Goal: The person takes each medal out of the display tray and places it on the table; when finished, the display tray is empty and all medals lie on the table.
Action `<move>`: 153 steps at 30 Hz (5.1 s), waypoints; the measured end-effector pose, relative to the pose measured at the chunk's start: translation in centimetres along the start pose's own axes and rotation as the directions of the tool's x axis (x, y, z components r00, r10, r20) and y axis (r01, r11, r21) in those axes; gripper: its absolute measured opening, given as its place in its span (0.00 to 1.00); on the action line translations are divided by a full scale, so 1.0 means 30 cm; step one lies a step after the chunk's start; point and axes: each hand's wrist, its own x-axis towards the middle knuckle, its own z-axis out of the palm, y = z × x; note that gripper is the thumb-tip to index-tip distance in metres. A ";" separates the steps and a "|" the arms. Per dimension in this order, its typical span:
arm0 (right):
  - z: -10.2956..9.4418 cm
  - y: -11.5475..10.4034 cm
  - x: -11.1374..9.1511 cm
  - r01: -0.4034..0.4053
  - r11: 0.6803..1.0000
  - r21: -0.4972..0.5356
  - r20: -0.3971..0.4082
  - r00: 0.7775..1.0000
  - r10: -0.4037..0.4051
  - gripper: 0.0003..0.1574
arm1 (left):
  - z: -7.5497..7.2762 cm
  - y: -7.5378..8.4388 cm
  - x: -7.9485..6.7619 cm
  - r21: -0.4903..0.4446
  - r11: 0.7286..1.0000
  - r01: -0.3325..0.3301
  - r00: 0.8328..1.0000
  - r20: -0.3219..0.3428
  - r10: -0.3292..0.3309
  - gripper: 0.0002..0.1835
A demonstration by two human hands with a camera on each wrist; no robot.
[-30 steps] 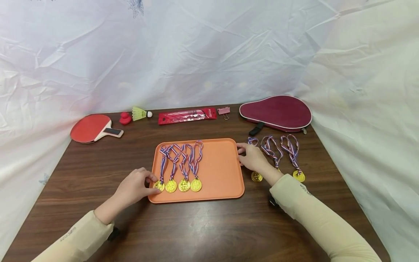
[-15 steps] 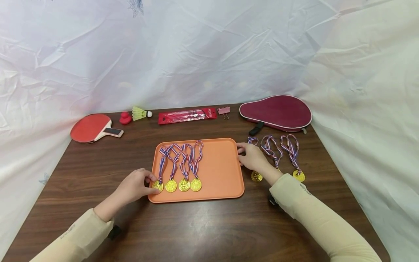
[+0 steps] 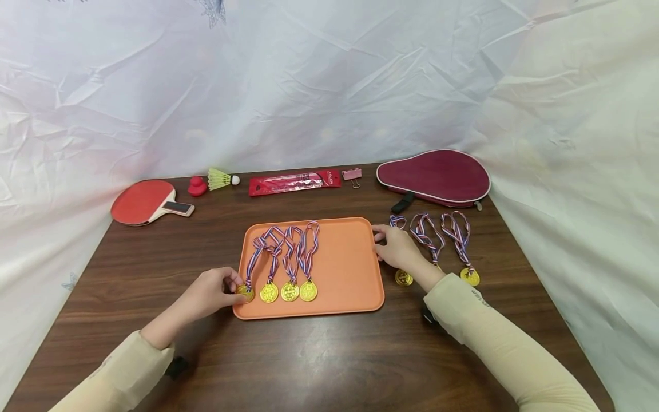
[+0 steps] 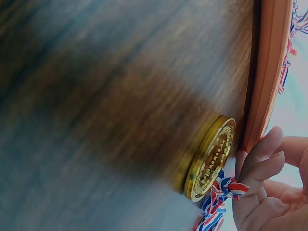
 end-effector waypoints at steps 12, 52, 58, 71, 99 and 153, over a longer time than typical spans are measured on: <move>0.000 0.005 0.007 0.006 1.000 -0.014 0.005 1.000 -0.006 0.30 | -0.116 -0.024 -0.010 -0.111 0.985 -0.132 0.991 -0.003 0.132 0.12; 0.001 0.000 0.004 -0.010 1.000 -0.016 0.013 1.000 0.010 0.31 | -0.142 -0.236 -0.048 0.079 0.997 -0.012 0.990 -0.137 0.022 0.14; 0.001 0.001 0.005 -0.010 1.000 -0.012 0.012 1.000 0.011 0.31 | -0.141 -0.232 -0.049 0.110 0.994 -0.003 0.987 -0.161 0.021 0.15; 0.002 0.002 0.004 -0.012 1.000 -0.013 0.009 1.000 0.012 0.31 | -0.111 -0.143 -0.043 0.044 0.995 -0.087 0.980 -0.176 0.093 0.14; -0.001 -0.002 0.002 -0.012 1.000 0.007 0.004 1.000 0.012 0.31 | 0.079 0.086 0.019 0.124 0.987 -0.103 0.993 -0.037 0.109 0.19; 0.005 0.004 0.002 -0.013 1.000 0.007 0.007 1.000 0.013 0.31 | -0.317 -0.075 0.008 0.118 0.966 -0.229 0.878 -0.403 0.258 0.11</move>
